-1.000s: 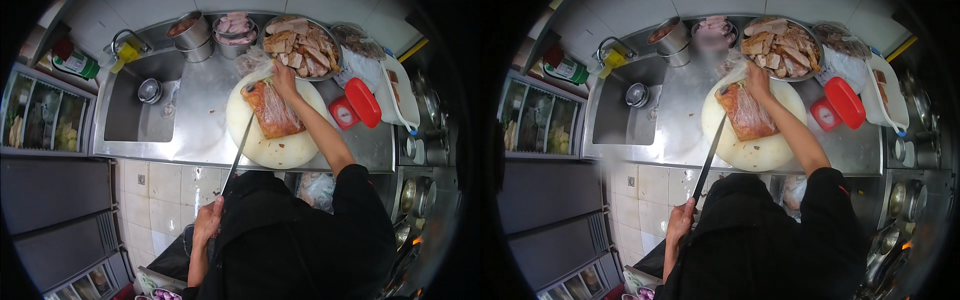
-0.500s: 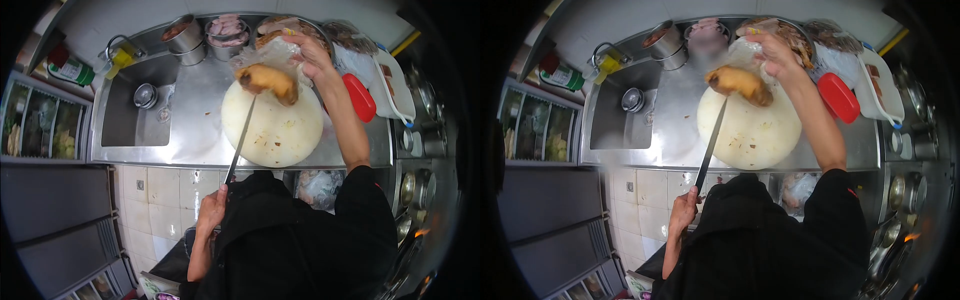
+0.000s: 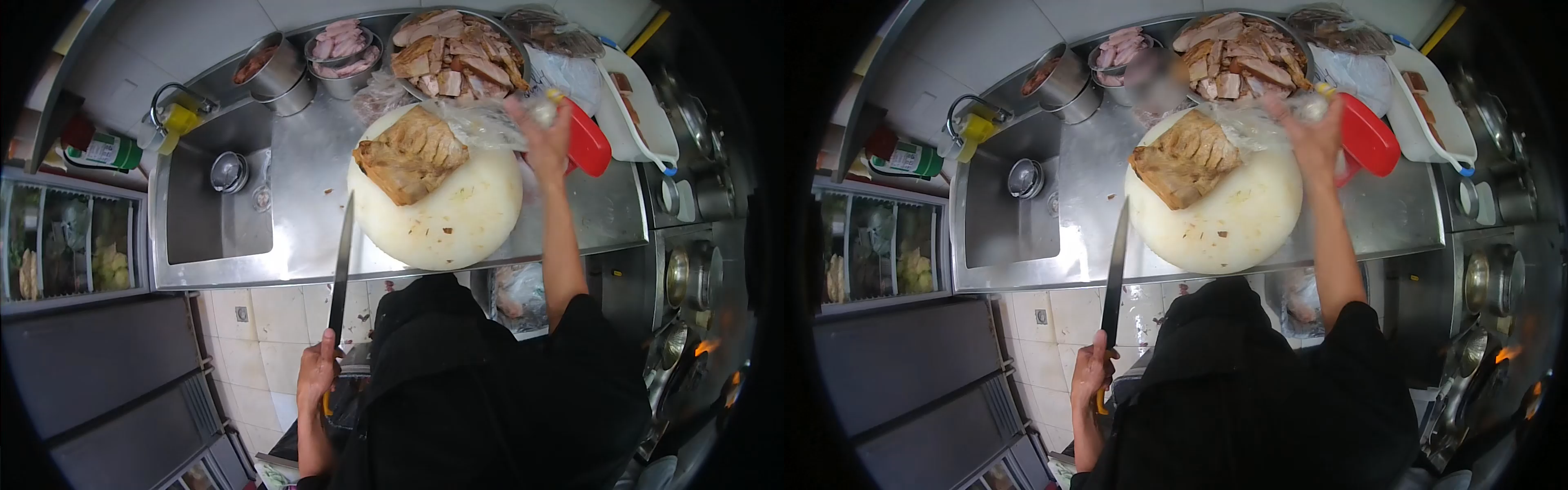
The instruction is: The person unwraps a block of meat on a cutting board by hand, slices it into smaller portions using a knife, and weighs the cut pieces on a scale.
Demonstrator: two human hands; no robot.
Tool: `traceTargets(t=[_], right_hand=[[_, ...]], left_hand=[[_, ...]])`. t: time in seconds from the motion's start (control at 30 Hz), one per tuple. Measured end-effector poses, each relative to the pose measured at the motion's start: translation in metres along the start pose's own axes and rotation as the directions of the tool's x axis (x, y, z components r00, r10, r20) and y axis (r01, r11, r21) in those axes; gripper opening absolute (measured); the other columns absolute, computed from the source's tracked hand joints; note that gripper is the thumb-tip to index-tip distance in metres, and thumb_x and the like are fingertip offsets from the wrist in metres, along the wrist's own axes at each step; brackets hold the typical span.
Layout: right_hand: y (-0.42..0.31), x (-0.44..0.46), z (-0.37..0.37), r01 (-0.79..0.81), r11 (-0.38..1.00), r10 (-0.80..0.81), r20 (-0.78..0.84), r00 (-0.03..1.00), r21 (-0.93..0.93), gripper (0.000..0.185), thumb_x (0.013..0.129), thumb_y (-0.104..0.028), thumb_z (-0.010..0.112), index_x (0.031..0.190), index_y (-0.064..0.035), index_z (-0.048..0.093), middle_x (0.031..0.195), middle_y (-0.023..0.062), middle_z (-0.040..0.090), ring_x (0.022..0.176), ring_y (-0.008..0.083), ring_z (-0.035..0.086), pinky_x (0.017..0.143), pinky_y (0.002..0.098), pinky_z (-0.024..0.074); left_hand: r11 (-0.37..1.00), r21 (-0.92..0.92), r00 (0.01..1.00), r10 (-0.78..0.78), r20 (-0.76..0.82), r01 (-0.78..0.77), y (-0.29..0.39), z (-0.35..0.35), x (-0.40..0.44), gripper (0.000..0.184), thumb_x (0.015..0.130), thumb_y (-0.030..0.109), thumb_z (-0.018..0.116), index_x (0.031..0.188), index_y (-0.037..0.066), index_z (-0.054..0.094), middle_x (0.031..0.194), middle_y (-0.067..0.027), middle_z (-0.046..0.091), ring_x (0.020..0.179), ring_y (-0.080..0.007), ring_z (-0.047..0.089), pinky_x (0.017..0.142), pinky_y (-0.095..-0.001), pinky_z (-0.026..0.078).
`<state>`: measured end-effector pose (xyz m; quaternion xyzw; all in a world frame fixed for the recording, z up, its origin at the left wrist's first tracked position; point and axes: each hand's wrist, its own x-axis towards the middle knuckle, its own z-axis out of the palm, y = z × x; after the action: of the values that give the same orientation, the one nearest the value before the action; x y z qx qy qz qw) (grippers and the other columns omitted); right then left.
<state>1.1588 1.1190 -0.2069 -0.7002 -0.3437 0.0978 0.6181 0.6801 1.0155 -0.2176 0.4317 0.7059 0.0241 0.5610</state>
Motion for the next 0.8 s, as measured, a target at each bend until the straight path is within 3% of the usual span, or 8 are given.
traceTargets(t=[0.1,0.17,0.23,0.43,0.6,0.67,0.73,0.8], right_hand=[[0.065,-0.023,0.052,0.084,0.739,-0.002,0.122,0.993,-0.669,0.092,0.084,-0.049,0.075,0.15,-0.0012,0.031,0.121,0.0287,0.059,0.128,0.0374,0.05,0.108,0.0468,0.04],[0.1,-0.031,0.082,0.09,0.701,0.026,0.152,0.988,-0.707,0.075,0.086,-0.048,0.072,0.14,-0.0025,0.046,0.125,0.0304,0.057,0.123,0.0419,0.051,0.104,0.0469,0.0413],[0.129,-0.02,0.096,0.119,0.834,-0.026,0.176,0.984,-0.539,0.056,0.088,-0.049,0.068,0.121,-0.0033,0.066,0.122,0.0302,0.059,0.113,0.0444,0.056,0.096,0.0482,0.0448],[0.114,0.018,0.089,-0.063,0.968,0.019,-0.177,0.984,-0.243,0.036,0.098,-0.032,0.058,0.092,0.0015,0.069,0.078,0.0284,0.063,0.086,0.0489,0.059,0.081,0.048,0.0467],[0.045,0.033,0.035,0.103,0.981,-0.052,-0.285,0.957,0.165,0.04,0.099,-0.039,0.06,0.108,-0.001,0.071,0.083,0.0164,0.071,0.08,0.0165,0.063,0.077,0.034,0.0487],[0.02,0.029,-0.02,-0.087,0.958,0.122,-0.112,0.986,0.274,0.04,0.096,-0.03,0.067,0.12,0.0021,0.066,0.102,0.0076,0.069,0.093,0.0157,0.062,0.089,0.0285,0.0477],[0.025,0.014,-0.082,-0.097,0.929,0.1,0.01,0.995,0.357,0.048,0.097,-0.038,0.061,0.13,-0.004,0.06,0.136,0.0133,0.051,0.13,0.0236,0.039,0.11,0.0419,0.0266],[0.011,-0.013,-0.143,-0.137,0.96,0.147,-0.022,0.989,0.243,0.053,0.098,-0.044,0.057,0.132,-0.0041,0.059,0.149,0.0163,0.046,0.146,0.0284,0.032,0.12,0.048,0.0196]], left_hand=[[1.0,-0.013,1.0,0.011,-0.029,-0.012,0.008,-0.001,-0.007,0.078,0.098,0.065,0.043,0.08,-0.008,0.066,0.046,-0.0024,0.044,0.036,-0.011,0.041,0.036,-0.0294,0.031],[0.998,-0.026,0.998,0.065,-0.009,-0.065,0.016,0.01,-0.005,0.076,0.099,0.063,0.043,0.081,-0.007,0.066,0.046,-0.0016,0.044,0.037,-0.0103,0.041,0.037,-0.0292,0.031],[0.995,-0.057,0.996,0.082,0.038,-0.079,0.024,0.022,-0.002,0.071,0.1,0.06,0.045,0.08,-0.005,0.066,0.047,-0.0003,0.043,0.037,-0.0089,0.04,0.038,-0.0282,0.029],[0.983,0.053,0.985,0.172,0.035,-0.173,0.044,0.042,0.011,0.069,0.1,0.058,0.045,0.078,-0.004,0.065,0.046,-0.0003,0.042,0.041,-0.0084,0.04,0.042,-0.0288,0.03],[0.986,0.115,0.993,0.12,-0.005,-0.118,0.046,0.03,0.019,0.068,0.101,0.058,0.046,0.078,-0.003,0.065,0.048,0.0,0.044,0.042,-0.0089,0.041,0.041,-0.0288,0.031],[0.984,0.136,0.993,0.116,-0.006,-0.114,0.049,0.028,0.015,0.067,0.101,0.058,0.046,0.078,-0.003,0.065,0.049,0.0004,0.045,0.04,-0.0091,0.041,0.038,-0.0282,0.03],[0.989,0.106,0.994,0.103,0.031,-0.106,0.046,0.021,0.02,0.068,0.099,0.061,0.045,0.081,-0.002,0.063,0.048,0.0014,0.042,0.036,-0.0087,0.039,0.034,-0.0273,0.028],[0.988,0.113,0.992,0.099,0.077,-0.107,0.049,0.014,0.022,0.071,0.098,0.064,0.043,0.082,-0.001,0.062,0.046,0.002,0.04,0.035,-0.0085,0.038,0.034,-0.0265,0.027]])
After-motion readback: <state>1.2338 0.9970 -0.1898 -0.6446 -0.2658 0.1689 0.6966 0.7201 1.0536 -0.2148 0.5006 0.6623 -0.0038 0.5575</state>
